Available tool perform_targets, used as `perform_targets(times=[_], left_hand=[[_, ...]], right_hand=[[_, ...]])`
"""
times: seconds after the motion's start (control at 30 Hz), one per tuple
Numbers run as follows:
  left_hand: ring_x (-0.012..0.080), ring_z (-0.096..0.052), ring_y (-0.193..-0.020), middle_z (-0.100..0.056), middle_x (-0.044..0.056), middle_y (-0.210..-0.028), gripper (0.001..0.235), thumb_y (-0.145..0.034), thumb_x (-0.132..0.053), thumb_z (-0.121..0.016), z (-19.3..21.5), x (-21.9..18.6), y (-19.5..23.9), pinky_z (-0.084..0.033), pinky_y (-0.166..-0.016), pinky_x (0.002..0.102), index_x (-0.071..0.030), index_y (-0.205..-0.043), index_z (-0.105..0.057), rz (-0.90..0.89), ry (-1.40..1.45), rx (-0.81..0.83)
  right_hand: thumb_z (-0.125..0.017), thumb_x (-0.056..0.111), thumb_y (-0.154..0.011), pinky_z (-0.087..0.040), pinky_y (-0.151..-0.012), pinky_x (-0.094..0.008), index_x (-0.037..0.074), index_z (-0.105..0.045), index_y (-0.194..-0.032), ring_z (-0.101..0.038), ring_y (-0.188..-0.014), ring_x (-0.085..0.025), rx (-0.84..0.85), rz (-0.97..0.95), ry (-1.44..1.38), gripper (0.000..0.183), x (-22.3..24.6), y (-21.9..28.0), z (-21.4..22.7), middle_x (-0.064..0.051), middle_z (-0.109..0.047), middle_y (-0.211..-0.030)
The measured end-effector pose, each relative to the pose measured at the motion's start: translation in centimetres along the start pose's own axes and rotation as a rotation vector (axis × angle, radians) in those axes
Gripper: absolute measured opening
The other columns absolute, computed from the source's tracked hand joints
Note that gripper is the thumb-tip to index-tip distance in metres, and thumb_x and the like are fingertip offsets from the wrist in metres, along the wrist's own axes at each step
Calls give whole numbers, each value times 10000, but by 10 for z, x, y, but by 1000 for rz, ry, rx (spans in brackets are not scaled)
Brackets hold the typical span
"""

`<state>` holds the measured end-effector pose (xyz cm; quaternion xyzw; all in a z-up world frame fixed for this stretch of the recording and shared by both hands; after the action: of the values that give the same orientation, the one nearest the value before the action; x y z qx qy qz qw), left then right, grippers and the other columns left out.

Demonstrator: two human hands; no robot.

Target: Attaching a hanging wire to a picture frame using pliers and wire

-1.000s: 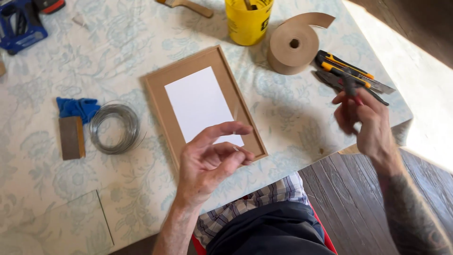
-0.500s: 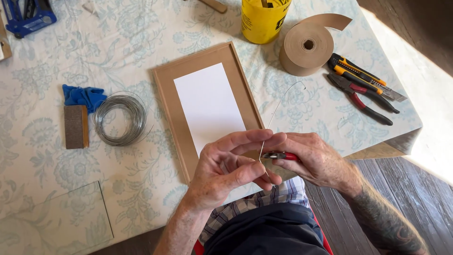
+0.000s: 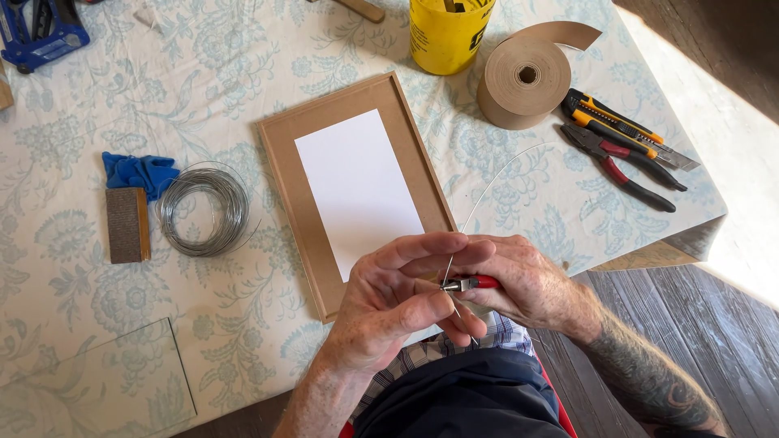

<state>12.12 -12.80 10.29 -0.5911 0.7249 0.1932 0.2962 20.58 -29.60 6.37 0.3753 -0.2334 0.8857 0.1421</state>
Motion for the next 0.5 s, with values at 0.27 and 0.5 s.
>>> perform_targets(times=[0.27, 0.5], left_hand=[[414, -742, -877, -597, 269, -1466, 500, -1009, -32, -674, 0, 5, 1, -648, -712, 388, 45, -1475, -511, -7, 26, -27], [385, -748, -924, -488, 328, -1569, 647, -1005, 33, -655, 2, -4, -3, -663, -673, 369, -40, -1579, -366, -44, 42, -2]], right_hand=[[-488, 442, -1037, -542, -655, -384, 113, -660, -1195, -704, -760, -287, -54, 2, -43, 404, -5, 8, -14, -64, -724, -963], [-423, 471, -1072, -465, -547, -304, 59, -604, -1087, -551, -560, -150, -277, 17, -162, 450, 2, 4, -17, 11, -609, -749]])
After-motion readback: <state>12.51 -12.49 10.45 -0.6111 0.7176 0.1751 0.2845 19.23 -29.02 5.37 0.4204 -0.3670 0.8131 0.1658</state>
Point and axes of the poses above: each hand's wrist, its own y-axis away from the middle knuckle, its own z-axis out of the back of the hand, x = y × z, the point moved 3 cm from there along -y, towards the middle knuckle
